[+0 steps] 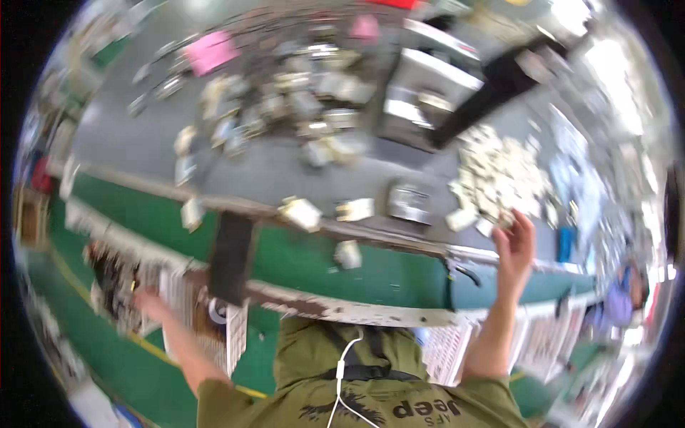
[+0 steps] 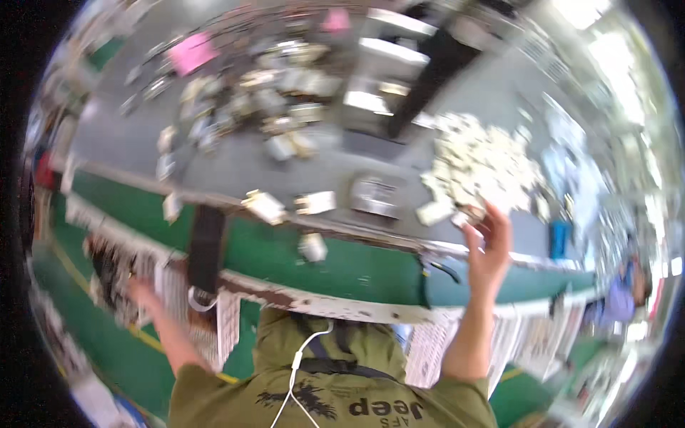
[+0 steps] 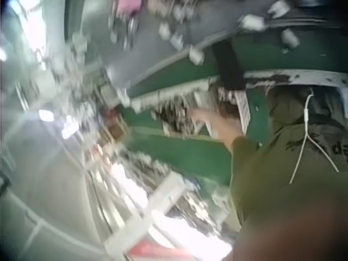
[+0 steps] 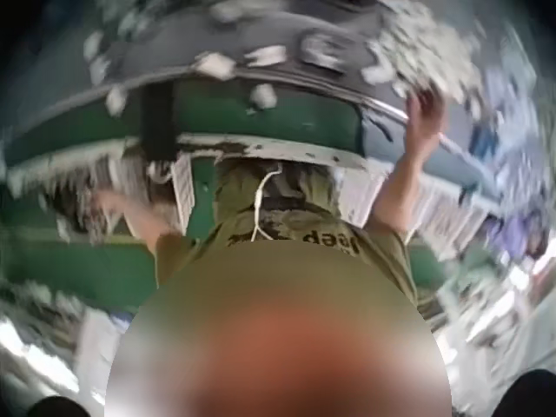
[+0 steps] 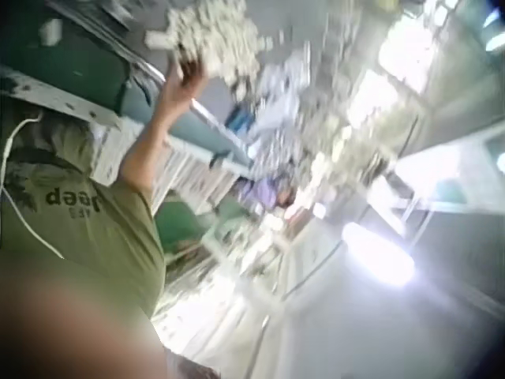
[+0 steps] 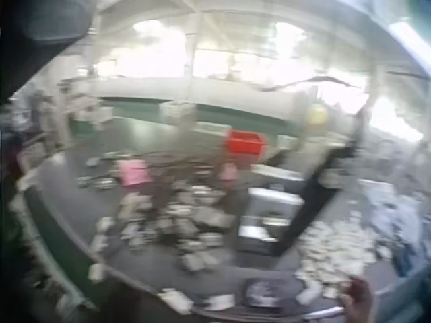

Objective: Attaching small plastic connector components to an electrical wire at a factory assembly station.

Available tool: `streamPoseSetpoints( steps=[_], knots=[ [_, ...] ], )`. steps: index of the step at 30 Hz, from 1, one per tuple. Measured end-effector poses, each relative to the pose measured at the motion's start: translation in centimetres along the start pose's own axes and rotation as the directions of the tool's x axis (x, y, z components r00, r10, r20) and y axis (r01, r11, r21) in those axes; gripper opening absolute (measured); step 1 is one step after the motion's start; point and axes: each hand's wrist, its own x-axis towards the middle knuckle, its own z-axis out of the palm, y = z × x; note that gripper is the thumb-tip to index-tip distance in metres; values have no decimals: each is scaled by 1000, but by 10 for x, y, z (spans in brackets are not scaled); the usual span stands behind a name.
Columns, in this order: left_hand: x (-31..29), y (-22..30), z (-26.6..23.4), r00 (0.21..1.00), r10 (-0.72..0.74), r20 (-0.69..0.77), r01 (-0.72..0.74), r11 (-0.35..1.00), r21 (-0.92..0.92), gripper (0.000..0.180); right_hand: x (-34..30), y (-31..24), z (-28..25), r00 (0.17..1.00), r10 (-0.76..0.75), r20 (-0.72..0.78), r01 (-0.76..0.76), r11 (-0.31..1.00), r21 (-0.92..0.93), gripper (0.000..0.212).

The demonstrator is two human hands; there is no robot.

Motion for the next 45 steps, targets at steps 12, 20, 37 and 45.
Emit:
streamPoseSetpoints(
  steps=[12, 20, 37, 45],
  knots=[
    [5, 632, 87, 658, 535, 530, -211, 807, -552, 33, 69, 42, -47, 947, -298, -119, 150, 740, -656, 58],
    [-44, 683, 126, 426, 479, 768, -41, 858, -512, 58, -4, -6, 36, 918, -376, 125, 393, 905, -163, 51],
    [-25, 680, 115, 280, 344, 896, 958, -155, -239, 36, -53, -76, 41, 596, -501, 628, 237, 856, 459, 42],
    [-13, 663, 109, 649, 551, 524, 592, 66, -803, 32, -23, -50, 16, 773, 89, 628, 164, 928, -334, 42]
  ],
)
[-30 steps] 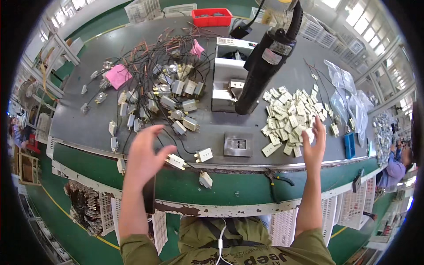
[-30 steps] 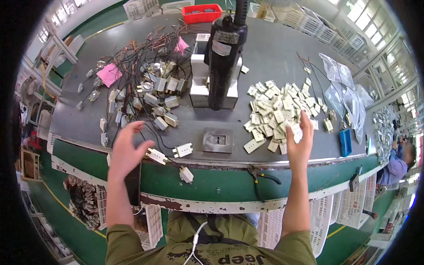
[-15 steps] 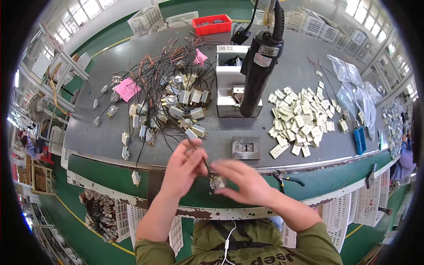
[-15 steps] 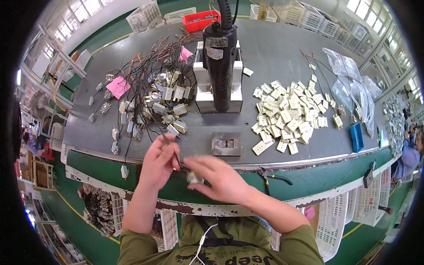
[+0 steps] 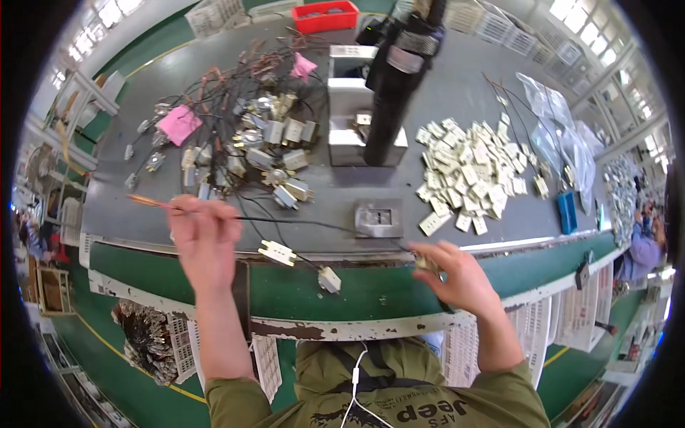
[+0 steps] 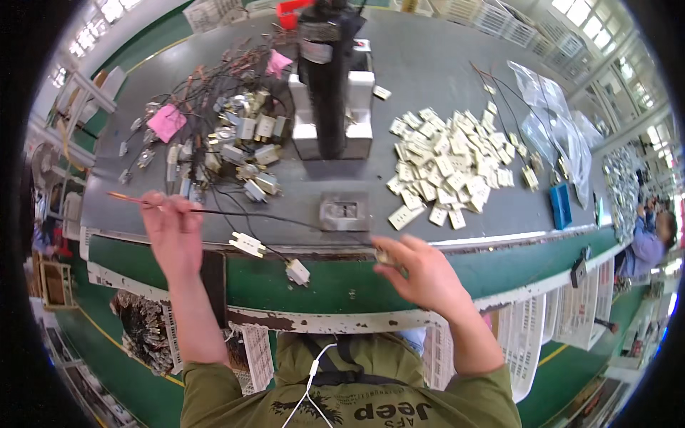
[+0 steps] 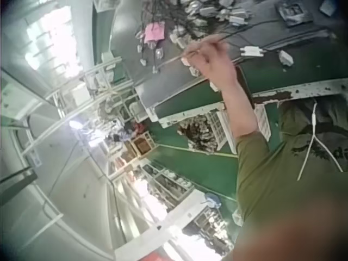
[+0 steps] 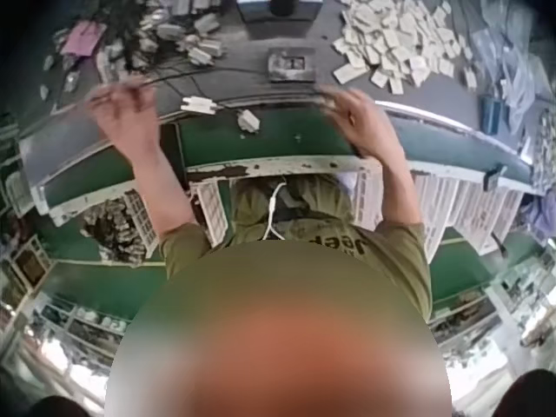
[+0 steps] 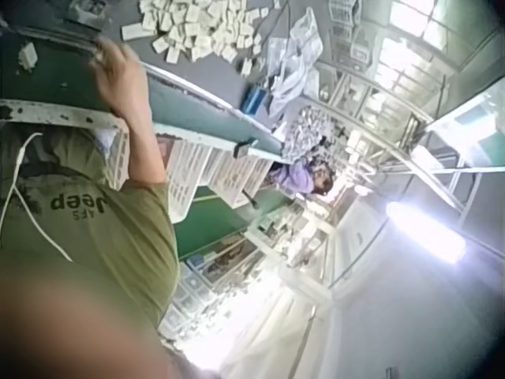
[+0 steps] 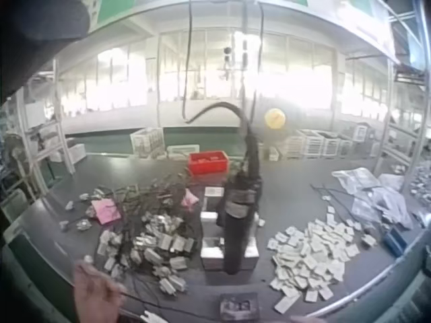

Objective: Attaching small plastic connector components to an electrical wire at a factory assembly station.

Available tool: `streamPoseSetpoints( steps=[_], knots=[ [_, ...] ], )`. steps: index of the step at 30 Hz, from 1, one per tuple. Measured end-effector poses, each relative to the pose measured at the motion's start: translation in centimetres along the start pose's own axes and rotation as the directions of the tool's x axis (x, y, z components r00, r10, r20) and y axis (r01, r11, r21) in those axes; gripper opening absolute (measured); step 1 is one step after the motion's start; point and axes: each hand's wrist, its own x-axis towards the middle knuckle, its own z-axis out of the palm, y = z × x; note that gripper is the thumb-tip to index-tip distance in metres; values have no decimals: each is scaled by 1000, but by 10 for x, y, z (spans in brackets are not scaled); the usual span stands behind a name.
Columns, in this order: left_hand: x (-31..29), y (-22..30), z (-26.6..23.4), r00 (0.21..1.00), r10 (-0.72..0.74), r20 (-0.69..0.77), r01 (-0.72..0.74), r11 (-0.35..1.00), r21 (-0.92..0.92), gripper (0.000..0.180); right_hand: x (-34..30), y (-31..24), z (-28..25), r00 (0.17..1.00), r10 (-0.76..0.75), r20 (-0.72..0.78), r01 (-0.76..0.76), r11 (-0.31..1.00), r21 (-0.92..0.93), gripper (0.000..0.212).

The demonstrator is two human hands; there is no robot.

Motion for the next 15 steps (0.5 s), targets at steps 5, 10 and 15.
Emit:
streamPoseSetpoints(
  steps=[5, 10, 15],
  knots=[
    [-12, 8, 39, 969, -230, 84, 219, 968, 125, 46, 20, -20, 16, 923, -241, -302, 281, 955, 98, 56],
    [-60, -28, 86, 821, -420, 387, 267, 882, 389, 50, 29, -29, 37, 942, -228, -247, 294, 916, 274, 46],
    [-69, -35, 94, 773, -516, 370, 258, 788, 559, 61, 30, -33, 41, 893, -338, -298, 385, 915, 116, 46]
  ],
)
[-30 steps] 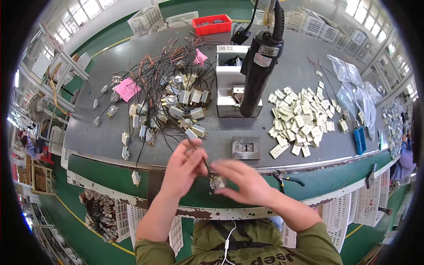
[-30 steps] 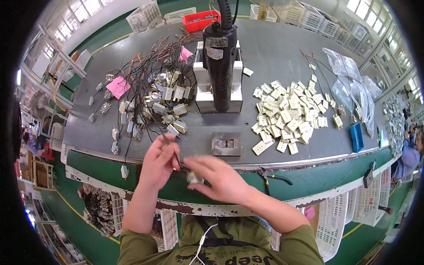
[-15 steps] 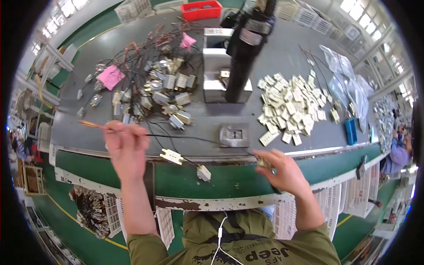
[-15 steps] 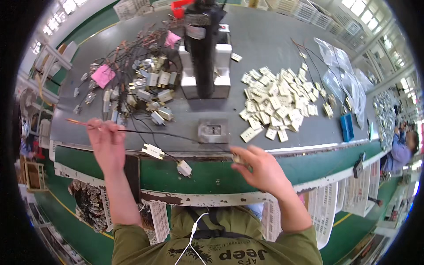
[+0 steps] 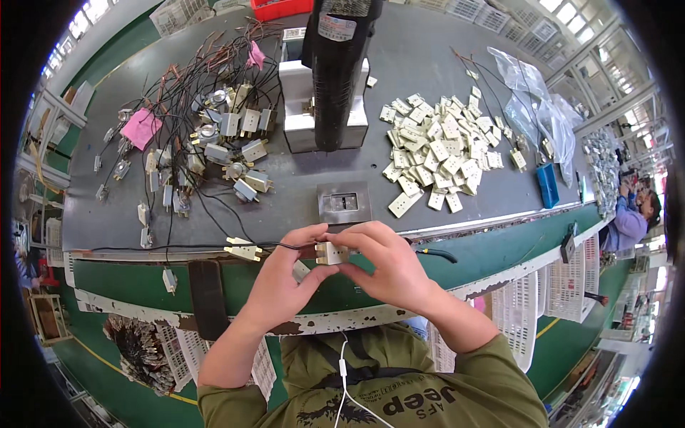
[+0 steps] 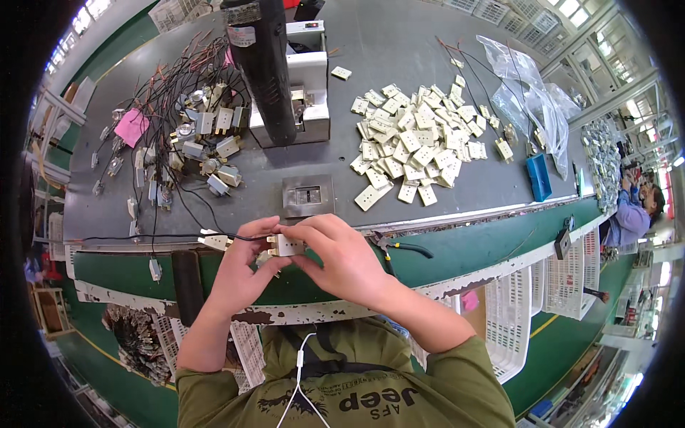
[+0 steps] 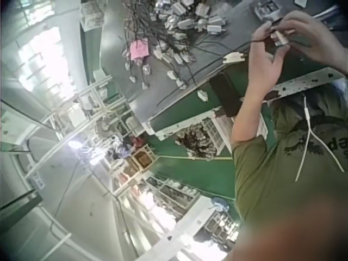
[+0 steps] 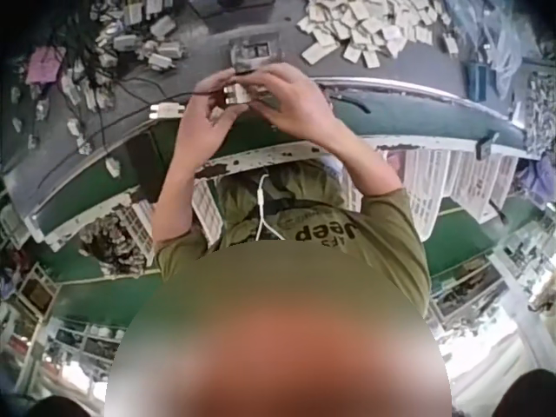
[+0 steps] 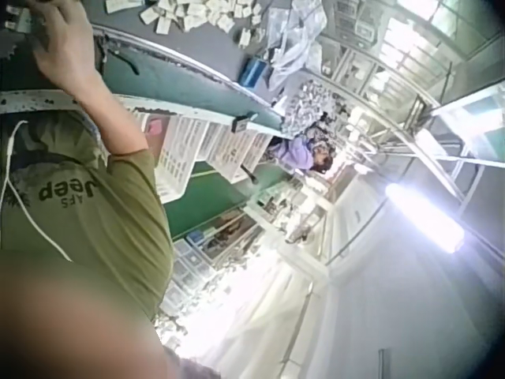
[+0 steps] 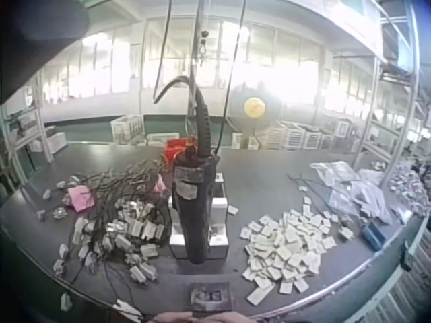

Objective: Attaching small plastic connector components to an electrical wire at a factory assembly station.

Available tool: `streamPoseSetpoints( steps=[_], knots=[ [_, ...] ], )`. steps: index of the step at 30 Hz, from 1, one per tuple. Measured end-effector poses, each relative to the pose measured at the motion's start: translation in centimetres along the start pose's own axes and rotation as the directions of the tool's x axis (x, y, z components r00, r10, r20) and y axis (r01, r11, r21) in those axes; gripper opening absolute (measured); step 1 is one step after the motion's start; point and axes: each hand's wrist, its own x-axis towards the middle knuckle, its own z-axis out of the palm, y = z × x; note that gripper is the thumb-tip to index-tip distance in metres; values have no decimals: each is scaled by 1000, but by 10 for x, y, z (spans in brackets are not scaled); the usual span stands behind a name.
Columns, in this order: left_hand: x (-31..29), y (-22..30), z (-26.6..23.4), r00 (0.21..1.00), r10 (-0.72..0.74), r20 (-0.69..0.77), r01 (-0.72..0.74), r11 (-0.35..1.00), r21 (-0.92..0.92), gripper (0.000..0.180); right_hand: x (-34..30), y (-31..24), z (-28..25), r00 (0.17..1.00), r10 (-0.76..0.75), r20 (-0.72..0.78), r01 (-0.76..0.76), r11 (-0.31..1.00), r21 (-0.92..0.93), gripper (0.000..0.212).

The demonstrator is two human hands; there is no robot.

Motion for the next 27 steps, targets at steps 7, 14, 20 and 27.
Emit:
streamPoseSetpoints(
  steps=[7, 14, 20, 27],
  knots=[
    [3, 22, -7, 998, 57, -39, -42, 950, 308, 61, 4, -2, 5, 1000, -26, -12, 27, 999, 18, 42],
    [6, 23, -6, 977, 214, -9, -191, 892, 411, 51, -3, -1, 3, 995, -71, -70, 71, 997, -5, 44],
    [-1, 20, -30, 986, 94, -134, -63, 974, 216, 44, -4, 7, -38, 993, 24, -112, -18, 998, 53, 42],
    [-103, -12, -133, 655, 90, -750, 91, 976, 197, 47, 2, 128, -110, 835, 102, -540, -399, 788, -468, 60]
  ],
)
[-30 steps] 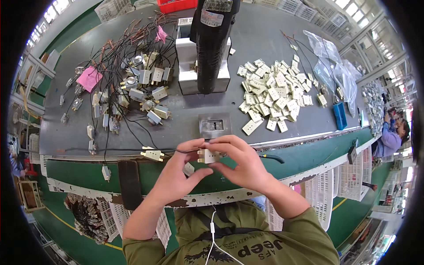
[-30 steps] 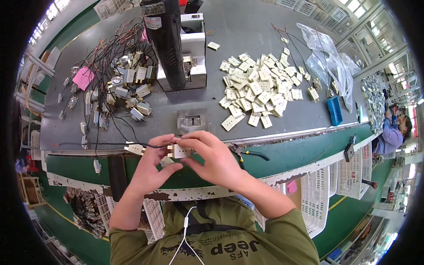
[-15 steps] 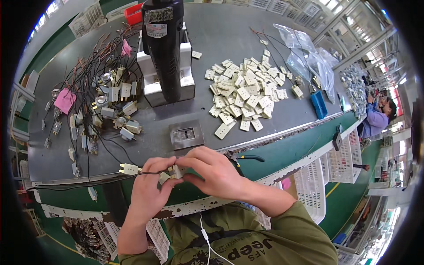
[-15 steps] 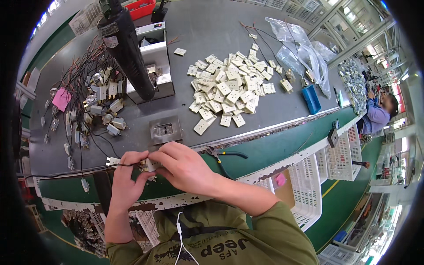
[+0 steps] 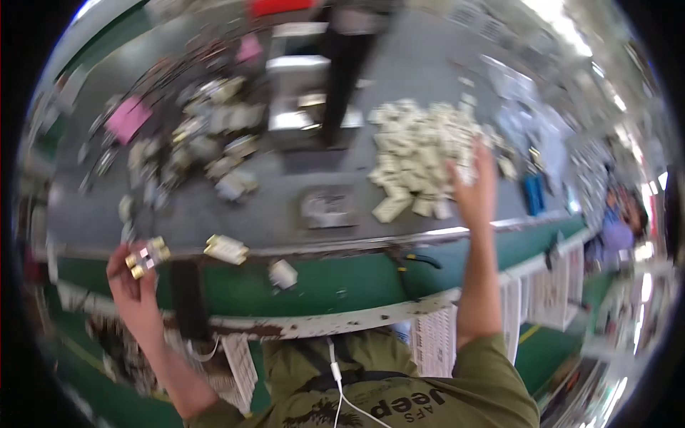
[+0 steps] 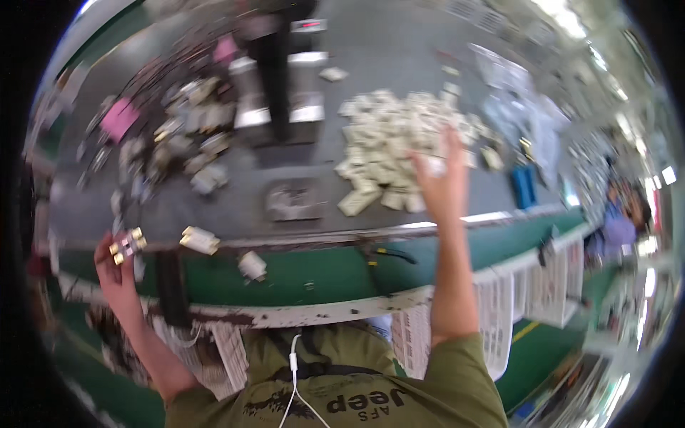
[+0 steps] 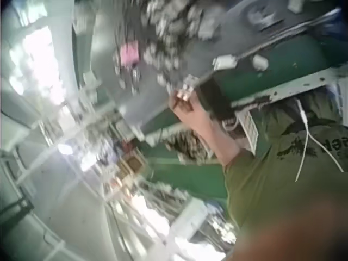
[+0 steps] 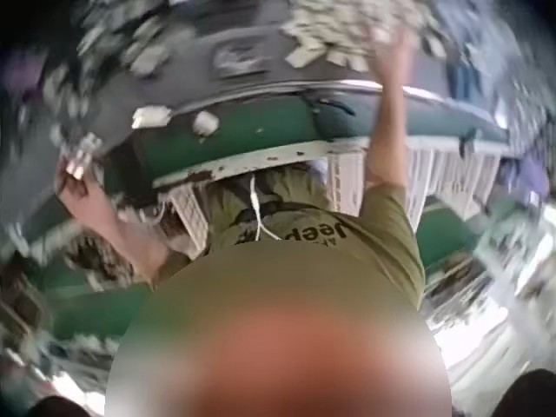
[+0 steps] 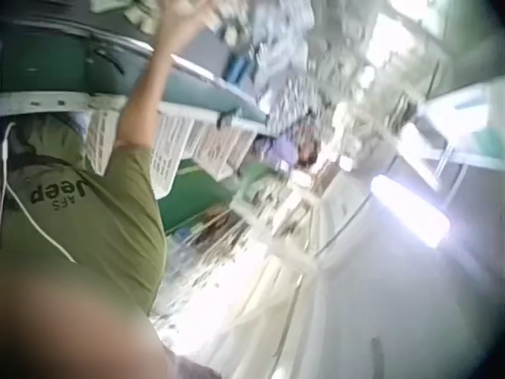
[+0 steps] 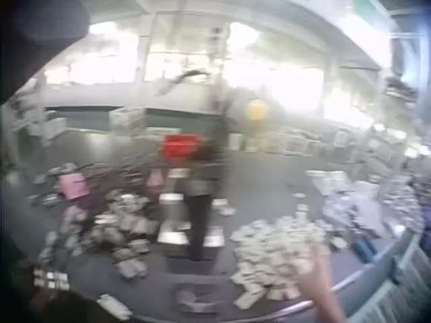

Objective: Attaching small plastic connector components to an electrical wire at a factory assembly station.

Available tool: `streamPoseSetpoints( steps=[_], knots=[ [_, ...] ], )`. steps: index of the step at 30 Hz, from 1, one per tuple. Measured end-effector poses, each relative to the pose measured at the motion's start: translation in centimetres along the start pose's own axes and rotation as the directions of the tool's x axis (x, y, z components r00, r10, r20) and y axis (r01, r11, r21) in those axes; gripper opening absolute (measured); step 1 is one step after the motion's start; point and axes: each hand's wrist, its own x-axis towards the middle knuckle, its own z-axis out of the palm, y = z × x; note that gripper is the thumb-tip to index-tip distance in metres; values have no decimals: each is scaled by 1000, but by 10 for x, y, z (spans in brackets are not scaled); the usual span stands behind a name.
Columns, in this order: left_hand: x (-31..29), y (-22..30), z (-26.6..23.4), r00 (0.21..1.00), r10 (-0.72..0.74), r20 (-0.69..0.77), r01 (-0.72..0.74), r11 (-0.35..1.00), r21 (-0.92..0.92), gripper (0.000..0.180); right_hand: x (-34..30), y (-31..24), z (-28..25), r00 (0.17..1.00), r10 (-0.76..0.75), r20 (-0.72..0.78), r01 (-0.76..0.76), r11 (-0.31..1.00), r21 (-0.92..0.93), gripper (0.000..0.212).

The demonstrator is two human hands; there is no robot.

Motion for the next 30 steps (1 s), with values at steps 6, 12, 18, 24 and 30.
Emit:
streamPoseSetpoints(
  steps=[6, 12, 18, 24, 30],
  knots=[
    [-35, -128, -135, 736, -162, -657, 83, 985, -150, 38, -43, -12, -13, 995, 93, -33, -60, 837, 543, 53],
    [-290, -369, -254, 402, -628, -666, 480, 764, -431, 12, -52, -24, 9, 985, 120, 122, -171, 757, 631, 48],
    [-291, -361, -213, 150, -868, -473, 306, 496, -813, 27, -52, -41, 11, 979, 133, 157, -200, 791, 578, 45],
    [-228, -362, -230, 230, -902, -365, 294, 422, -858, 45, -60, -33, 14, 972, 88, 216, -196, 812, 550, 44],
    [-117, -290, -212, 356, -394, -848, 386, 888, -251, 42, -70, -31, 10, 961, 94, 258, -222, 819, 529, 43]
  ],
)
